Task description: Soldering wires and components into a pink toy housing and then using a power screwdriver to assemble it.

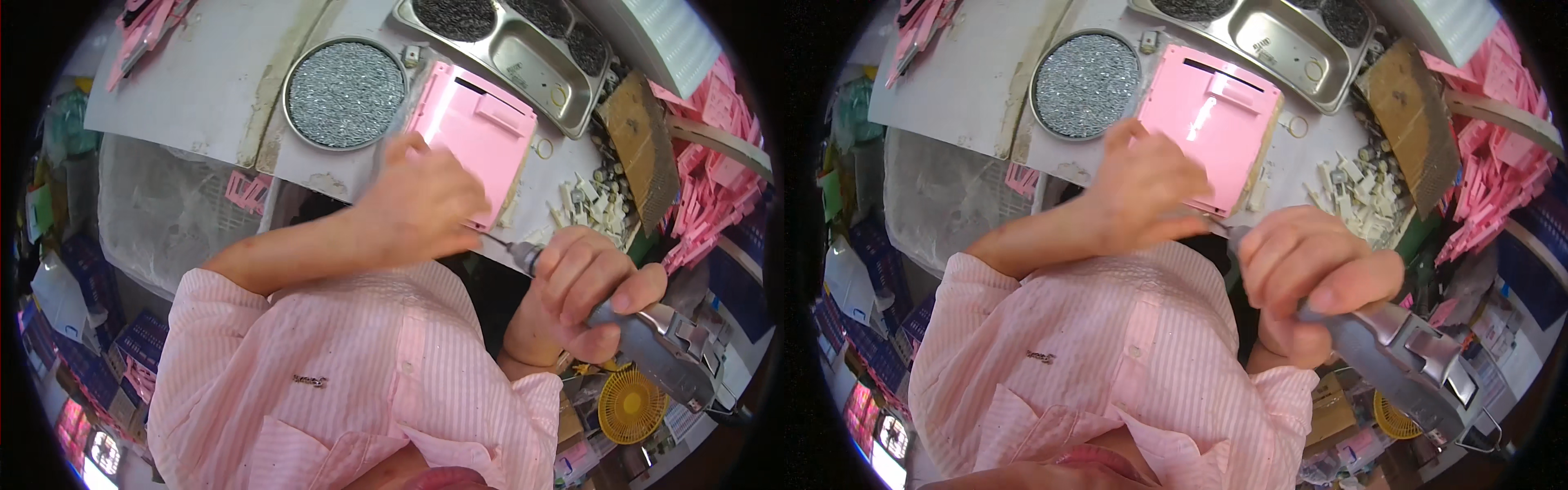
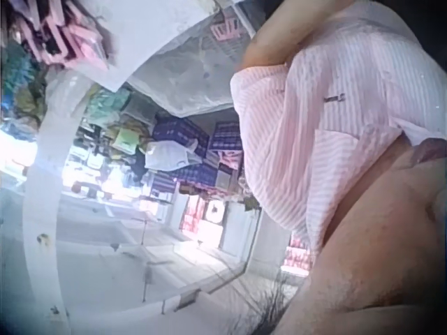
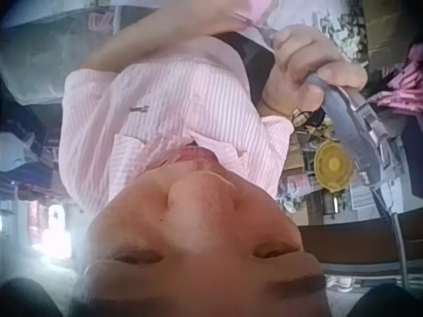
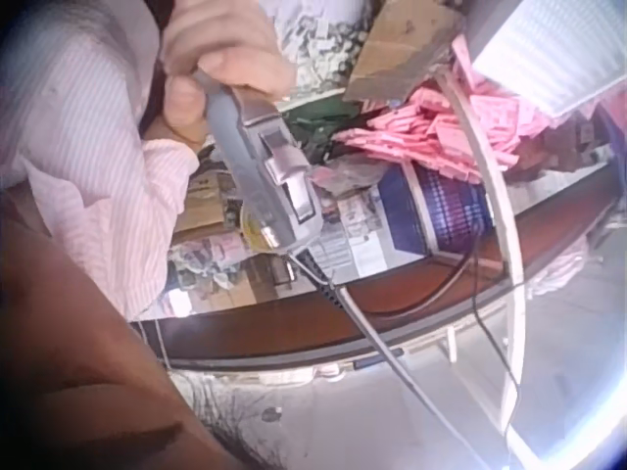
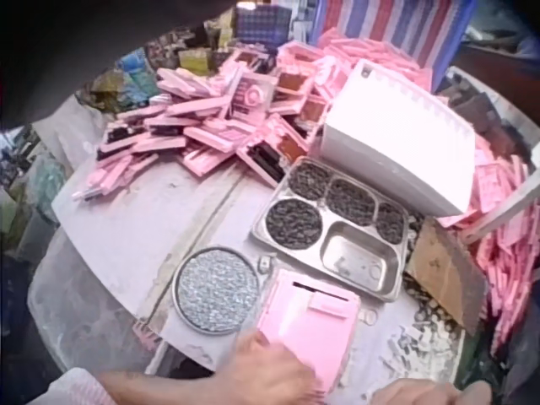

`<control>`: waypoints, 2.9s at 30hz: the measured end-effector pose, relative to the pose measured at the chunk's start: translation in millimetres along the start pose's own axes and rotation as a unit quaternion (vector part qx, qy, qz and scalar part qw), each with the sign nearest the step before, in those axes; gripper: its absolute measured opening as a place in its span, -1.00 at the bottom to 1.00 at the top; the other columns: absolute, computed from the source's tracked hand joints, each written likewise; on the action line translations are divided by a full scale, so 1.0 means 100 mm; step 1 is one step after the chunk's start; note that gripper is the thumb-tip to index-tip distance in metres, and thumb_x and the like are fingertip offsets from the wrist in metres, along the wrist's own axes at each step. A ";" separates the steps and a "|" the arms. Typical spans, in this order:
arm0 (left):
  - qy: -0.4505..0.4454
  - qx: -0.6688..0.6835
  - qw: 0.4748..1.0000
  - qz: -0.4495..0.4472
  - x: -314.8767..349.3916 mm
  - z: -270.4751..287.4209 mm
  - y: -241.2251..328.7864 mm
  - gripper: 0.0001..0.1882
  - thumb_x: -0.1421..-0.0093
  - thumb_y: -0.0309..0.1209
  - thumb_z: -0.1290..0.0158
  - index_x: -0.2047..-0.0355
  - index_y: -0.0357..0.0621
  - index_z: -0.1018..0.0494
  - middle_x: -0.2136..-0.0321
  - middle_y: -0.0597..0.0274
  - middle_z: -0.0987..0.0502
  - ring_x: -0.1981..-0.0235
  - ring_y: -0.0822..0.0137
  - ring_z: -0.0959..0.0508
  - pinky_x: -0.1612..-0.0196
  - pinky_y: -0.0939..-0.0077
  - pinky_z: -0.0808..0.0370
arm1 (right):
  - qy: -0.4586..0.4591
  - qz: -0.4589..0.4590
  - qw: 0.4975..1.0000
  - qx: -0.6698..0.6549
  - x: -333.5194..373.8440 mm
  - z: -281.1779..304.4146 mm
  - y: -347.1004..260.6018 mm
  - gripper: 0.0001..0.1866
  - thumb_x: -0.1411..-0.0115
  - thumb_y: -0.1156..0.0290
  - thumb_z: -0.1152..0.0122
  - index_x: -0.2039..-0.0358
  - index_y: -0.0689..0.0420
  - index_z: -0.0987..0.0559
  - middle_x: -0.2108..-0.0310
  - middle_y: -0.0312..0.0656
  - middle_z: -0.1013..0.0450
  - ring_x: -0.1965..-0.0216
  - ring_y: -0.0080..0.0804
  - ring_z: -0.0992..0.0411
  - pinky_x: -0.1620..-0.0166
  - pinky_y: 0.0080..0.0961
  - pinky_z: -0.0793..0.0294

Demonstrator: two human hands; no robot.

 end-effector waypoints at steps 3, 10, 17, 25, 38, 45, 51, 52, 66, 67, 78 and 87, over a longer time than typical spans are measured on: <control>0.065 -0.169 0.977 0.111 -0.06 0.42 -0.52 -0.91 -0.07 -0.29 -0.27 0.39 0.12 -0.62 0.28 0.47 -0.54 0.15 0.26 -0.49 0.00 0.04 -0.21 | 0.020 0.008 0.999 0.046 0.02 0.14 0.01 -0.64 -0.24 0.24 -0.35 0.22 0.02 -0.30 0.69 -0.33 -0.34 0.76 -0.45 -0.29 0.64 -0.48 -0.26; 0.012 -0.189 0.976 0.109 0.04 0.55 -0.98 -0.89 -0.09 -0.27 -0.27 0.41 0.05 -0.61 0.35 0.42 -0.54 0.17 0.27 -0.50 0.02 0.08 -0.21 | 0.051 0.017 0.995 0.089 0.02 0.27 0.02 -0.65 -0.27 0.27 -0.30 0.18 0.04 -0.27 0.70 -0.31 -0.29 0.73 -0.43 -0.27 0.58 -0.44 -0.28; 0.012 -0.266 0.958 0.108 -0.01 0.54 -1.09 -0.83 -0.18 -0.26 -0.22 0.44 -0.04 -0.55 0.40 0.35 -0.53 0.23 0.24 -0.51 0.03 0.14 -0.22 | 0.060 0.032 0.995 0.074 -0.07 0.45 0.28 -0.72 -0.28 0.44 -0.22 0.17 0.12 -0.27 0.64 -0.25 -0.29 0.70 -0.48 -0.22 0.57 -0.48 -0.28; -0.035 -0.074 0.992 0.092 -0.16 0.54 -0.83 -0.88 -0.12 -0.37 -0.25 0.43 -0.09 -0.53 0.41 0.31 -0.54 0.26 0.24 -0.53 0.06 0.25 -0.27 | 0.055 0.026 0.992 0.107 -0.06 0.52 0.51 -0.72 -0.25 0.57 -0.18 0.20 0.14 -0.24 0.59 -0.22 -0.32 0.68 -0.50 -0.25 0.56 -0.48 -0.37; -0.063 0.028 0.995 -0.074 -0.47 -0.13 -0.10 -0.83 0.00 -0.34 -0.32 0.45 0.02 -0.53 0.45 0.40 -0.47 0.36 0.33 -0.46 0.03 0.21 -0.21 | -0.037 -0.005 0.999 0.015 -0.37 0.25 -0.01 -0.74 -0.32 0.22 -0.17 0.12 -0.01 -0.32 0.64 -0.40 -0.29 0.71 -0.57 -0.23 0.58 -0.54 -0.22; -0.045 0.001 0.995 -0.087 -0.48 -0.16 -0.06 -0.82 0.01 -0.35 -0.24 0.58 0.01 -0.42 0.53 0.39 -0.35 0.38 0.36 -0.44 0.05 0.18 -0.25 | -0.020 -0.022 0.999 0.037 -0.28 0.20 0.08 -0.71 -0.29 0.26 -0.23 0.15 0.01 -0.30 0.63 -0.35 -0.33 0.69 -0.51 -0.28 0.55 -0.49 -0.29; -0.091 -0.016 0.990 -0.107 -0.47 -0.17 -0.06 -0.83 0.03 -0.32 -0.29 0.48 -0.01 -0.51 0.46 0.39 -0.43 0.35 0.33 -0.45 0.00 0.16 -0.23 | 0.021 -0.061 0.998 -0.009 -0.24 0.18 0.10 -0.65 -0.24 0.39 -0.32 0.18 0.09 -0.28 0.60 -0.22 -0.36 0.60 -0.40 -0.32 0.46 -0.42 -0.37; -0.095 -0.018 0.989 -0.113 -0.47 -0.19 -0.07 -0.84 0.02 -0.33 -0.29 0.48 -0.02 -0.51 0.46 0.39 -0.44 0.35 0.33 -0.45 0.00 0.16 -0.23 | 0.030 -0.068 0.997 -0.006 -0.23 0.17 0.11 -0.65 -0.24 0.41 -0.32 0.18 0.10 -0.27 0.59 -0.22 -0.36 0.60 -0.40 -0.32 0.46 -0.42 -0.37; -0.085 0.109 0.990 -0.013 -0.53 -0.20 -0.40 -0.79 -0.12 -0.43 -0.23 0.51 -0.20 -0.42 0.50 0.14 -0.43 0.41 0.08 -0.42 0.34 0.25 -0.38 | 0.100 0.066 0.990 0.081 -0.67 0.81 0.57 -0.79 -0.28 0.58 -0.10 0.15 0.19 -0.28 0.64 -0.24 -0.29 0.69 -0.51 -0.27 0.60 -0.50 -0.35; -0.107 0.105 0.989 -0.013 -0.54 -0.19 -0.41 -0.78 -0.12 -0.42 -0.24 0.53 -0.20 -0.41 0.51 0.14 -0.43 0.42 0.08 -0.42 0.34 0.24 -0.37 | 0.100 0.060 0.990 0.084 -0.67 0.83 0.61 -0.79 -0.28 0.59 -0.11 0.15 0.19 -0.29 0.64 -0.23 -0.29 0.69 -0.52 -0.26 0.60 -0.51 -0.35; -0.074 0.178 0.981 0.023 -0.51 -0.19 -0.48 -0.79 -0.05 -0.48 -0.25 0.51 -0.18 -0.38 0.47 0.18 -0.45 0.37 0.09 -0.45 0.29 0.26 -0.40 | 0.074 0.047 0.991 0.097 -0.69 0.89 0.74 -0.78 -0.25 0.60 -0.17 0.22 0.16 -0.29 0.57 -0.22 -0.31 0.70 -0.56 -0.25 0.62 -0.52 -0.36; -0.066 0.177 0.982 0.022 -0.50 -0.18 -0.48 -0.83 -0.03 -0.52 -0.25 0.47 -0.17 -0.43 0.38 0.19 -0.51 0.31 0.11 -0.50 0.21 0.28 -0.45 | 0.065 0.054 0.991 0.104 -0.75 0.80 0.66 -0.78 -0.28 0.54 -0.11 0.12 0.23 -0.30 0.65 -0.24 -0.29 0.72 -0.56 -0.20 0.61 -0.53 -0.33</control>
Point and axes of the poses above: each hand's wrist, its own x-axis away from the middle knuckle, its own z-axis out of the back of the hand, y = z × x, the point moved 3 cm from there along -x, towards the middle knuckle
